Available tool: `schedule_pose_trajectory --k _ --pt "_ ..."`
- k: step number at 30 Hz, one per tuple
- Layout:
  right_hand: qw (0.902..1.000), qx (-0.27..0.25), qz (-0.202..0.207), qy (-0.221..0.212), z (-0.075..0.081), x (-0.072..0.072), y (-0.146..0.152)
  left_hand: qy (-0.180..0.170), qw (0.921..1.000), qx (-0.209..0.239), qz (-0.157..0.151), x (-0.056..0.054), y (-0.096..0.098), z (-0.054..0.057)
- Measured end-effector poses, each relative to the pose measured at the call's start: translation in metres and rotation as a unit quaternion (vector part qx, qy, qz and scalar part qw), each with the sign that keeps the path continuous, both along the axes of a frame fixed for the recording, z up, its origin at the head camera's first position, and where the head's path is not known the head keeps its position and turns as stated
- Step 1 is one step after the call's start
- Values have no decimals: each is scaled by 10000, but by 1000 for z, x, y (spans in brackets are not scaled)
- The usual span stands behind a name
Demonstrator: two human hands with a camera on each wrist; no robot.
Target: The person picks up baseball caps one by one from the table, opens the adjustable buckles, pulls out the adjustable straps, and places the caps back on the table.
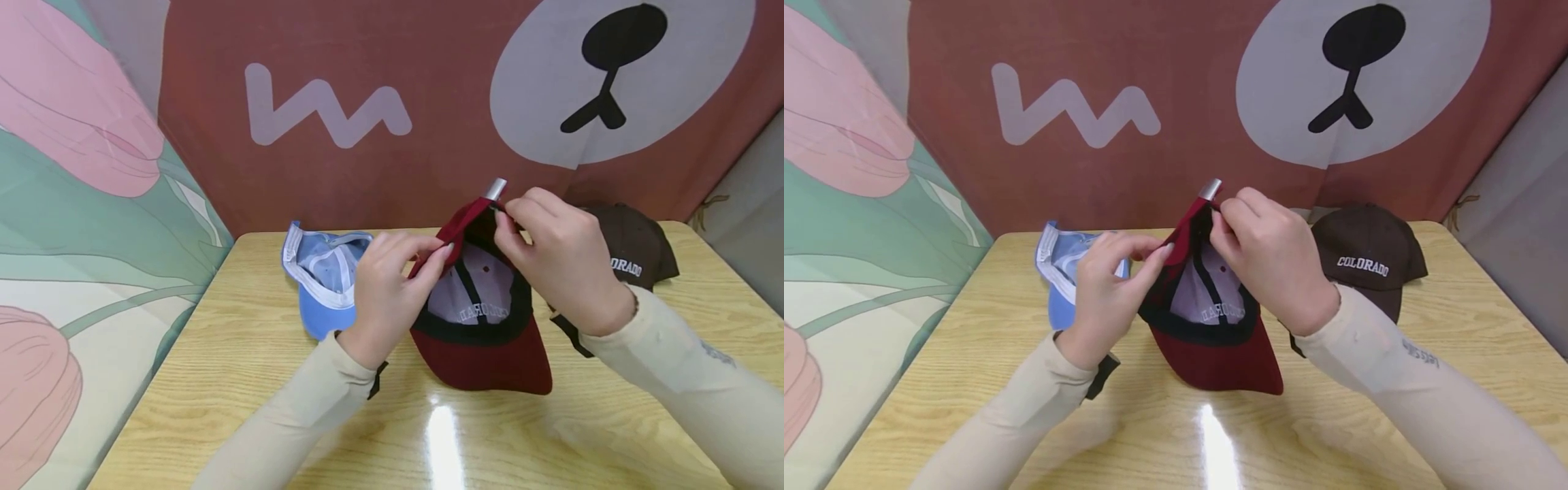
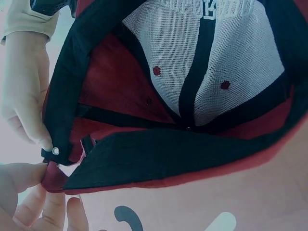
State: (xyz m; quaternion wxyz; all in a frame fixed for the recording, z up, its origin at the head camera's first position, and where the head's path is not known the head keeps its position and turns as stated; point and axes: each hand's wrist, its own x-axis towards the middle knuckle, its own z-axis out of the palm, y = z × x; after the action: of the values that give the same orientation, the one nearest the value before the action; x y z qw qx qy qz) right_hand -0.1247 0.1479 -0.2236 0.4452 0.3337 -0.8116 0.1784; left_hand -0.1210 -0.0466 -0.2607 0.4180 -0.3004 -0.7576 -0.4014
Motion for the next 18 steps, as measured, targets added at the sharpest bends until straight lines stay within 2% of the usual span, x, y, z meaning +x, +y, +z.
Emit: schedule_pose_trajectory --k 8,15,18 --pt "9998 -94 -42 144 3 -2 0 25 10000 21 -17 0 -1 0" --pt "9998 31 -123 122 5 -4 4 35 10000 45 -23 -1 -2 0" --pt "9998 -94 -81 126 6 -6 5 -26 10000 78 11 -1 -3 -1"
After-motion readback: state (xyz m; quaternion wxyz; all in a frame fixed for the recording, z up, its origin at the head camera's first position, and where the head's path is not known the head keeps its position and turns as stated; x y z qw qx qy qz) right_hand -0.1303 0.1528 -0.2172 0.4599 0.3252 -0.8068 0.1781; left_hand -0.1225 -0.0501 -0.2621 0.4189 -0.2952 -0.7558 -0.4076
